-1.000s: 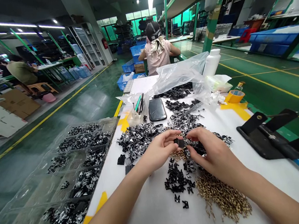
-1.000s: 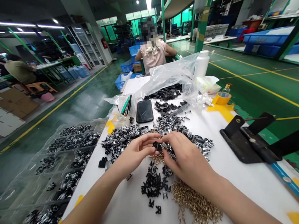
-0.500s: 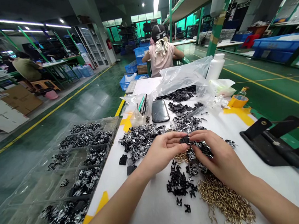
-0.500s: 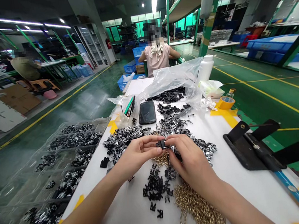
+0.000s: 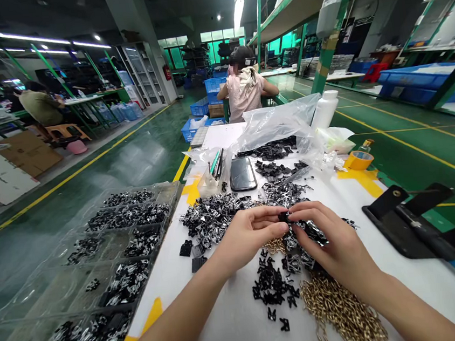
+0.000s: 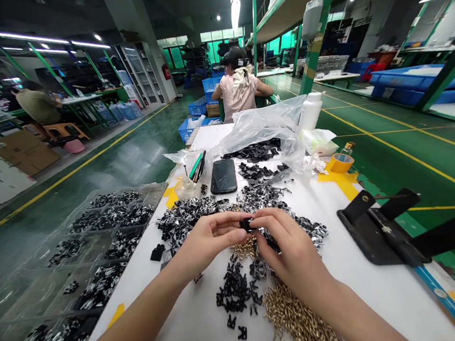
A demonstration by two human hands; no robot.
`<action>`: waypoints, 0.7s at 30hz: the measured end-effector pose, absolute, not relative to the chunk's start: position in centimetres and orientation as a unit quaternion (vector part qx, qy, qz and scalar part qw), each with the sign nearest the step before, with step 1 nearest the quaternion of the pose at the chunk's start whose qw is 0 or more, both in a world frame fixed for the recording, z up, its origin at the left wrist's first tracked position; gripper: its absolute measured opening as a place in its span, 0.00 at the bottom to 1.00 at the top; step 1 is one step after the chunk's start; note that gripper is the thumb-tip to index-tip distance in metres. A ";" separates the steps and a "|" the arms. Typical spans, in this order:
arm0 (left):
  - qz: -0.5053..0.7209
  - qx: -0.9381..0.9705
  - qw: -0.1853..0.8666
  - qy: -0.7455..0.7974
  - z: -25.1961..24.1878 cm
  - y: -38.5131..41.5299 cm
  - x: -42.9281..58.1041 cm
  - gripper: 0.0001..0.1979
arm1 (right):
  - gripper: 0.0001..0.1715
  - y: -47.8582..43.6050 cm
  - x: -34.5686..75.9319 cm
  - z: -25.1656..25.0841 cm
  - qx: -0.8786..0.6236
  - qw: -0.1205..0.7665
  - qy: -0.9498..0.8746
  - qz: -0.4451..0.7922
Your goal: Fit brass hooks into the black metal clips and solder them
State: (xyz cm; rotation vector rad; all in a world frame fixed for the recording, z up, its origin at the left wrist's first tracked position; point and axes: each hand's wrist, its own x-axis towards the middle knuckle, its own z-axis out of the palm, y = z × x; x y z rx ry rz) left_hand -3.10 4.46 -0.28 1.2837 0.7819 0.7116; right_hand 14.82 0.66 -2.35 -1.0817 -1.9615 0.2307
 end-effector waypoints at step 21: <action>0.324 0.617 0.627 0.349 -0.3 4.1 -3.0 0.18 | 0.12 0.7 15.2 -2.2 -0.422 0.431 -0.792 0.094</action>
